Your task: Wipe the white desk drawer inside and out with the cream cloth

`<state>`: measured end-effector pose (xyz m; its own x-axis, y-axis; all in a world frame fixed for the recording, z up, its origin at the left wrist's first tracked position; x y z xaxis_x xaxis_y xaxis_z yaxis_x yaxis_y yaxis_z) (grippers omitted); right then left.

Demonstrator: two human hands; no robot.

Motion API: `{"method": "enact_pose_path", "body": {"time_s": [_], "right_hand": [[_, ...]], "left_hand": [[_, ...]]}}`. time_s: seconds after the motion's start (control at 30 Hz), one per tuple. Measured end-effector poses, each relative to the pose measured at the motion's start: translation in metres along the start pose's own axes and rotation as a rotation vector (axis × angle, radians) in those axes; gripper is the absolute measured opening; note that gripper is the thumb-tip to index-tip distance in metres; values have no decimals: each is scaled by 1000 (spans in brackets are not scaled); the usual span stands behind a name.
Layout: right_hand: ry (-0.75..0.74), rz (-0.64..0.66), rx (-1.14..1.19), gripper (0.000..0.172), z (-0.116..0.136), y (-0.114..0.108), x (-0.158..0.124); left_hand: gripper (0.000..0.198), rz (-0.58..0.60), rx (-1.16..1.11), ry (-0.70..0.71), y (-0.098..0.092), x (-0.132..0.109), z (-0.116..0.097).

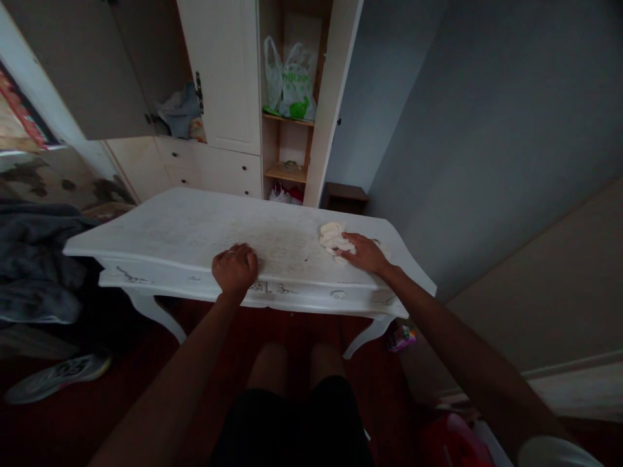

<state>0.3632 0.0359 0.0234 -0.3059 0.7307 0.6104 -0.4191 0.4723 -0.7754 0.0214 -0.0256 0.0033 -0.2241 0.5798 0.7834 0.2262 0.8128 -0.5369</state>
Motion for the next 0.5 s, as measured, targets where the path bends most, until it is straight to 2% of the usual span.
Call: {"method": "enact_pose_path", "body": {"time_s": [0.07, 0.13, 0.2, 0.27, 0.33, 0.4, 0.5], "right_hand": [[-26, -37, 74, 62, -11, -17, 0], [5, -143, 120, 64, -29, -38, -2], [103, -288, 155, 63, -52, -58, -11], [267, -434, 179, 60, -78, -72, -26], [491, -527, 190, 58, -103, -78, -45], [671, -544, 201, 56, -121, -78, -62], [763, -525, 241, 53, -131, -75, -73]], "left_hand": [[38, 10, 27, 15, -1, 0, -1], [39, 35, 64, 38, -2, 1, -4], [39, 70, 115, 60, -2, 4, -7], [39, 120, 181, 88, -1, 10, -10], [39, 204, 244, 117, 4, 19, -13], [38, 305, 284, 138, 13, 29, -14], [37, 364, 297, 133, 25, 44, -13]]}}
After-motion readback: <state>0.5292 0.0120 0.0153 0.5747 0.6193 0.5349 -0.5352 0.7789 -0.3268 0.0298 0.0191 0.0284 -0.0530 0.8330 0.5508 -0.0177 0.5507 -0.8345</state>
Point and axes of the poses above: each hand's wrist, its own x-axis towards the middle knuckle, its own y-axis out of the palm, z = x × y, the point moved 6 cm from there along x, towards the middle knuckle, and after that the axes turned 13 degrees about -z, right-handed, at the moved point
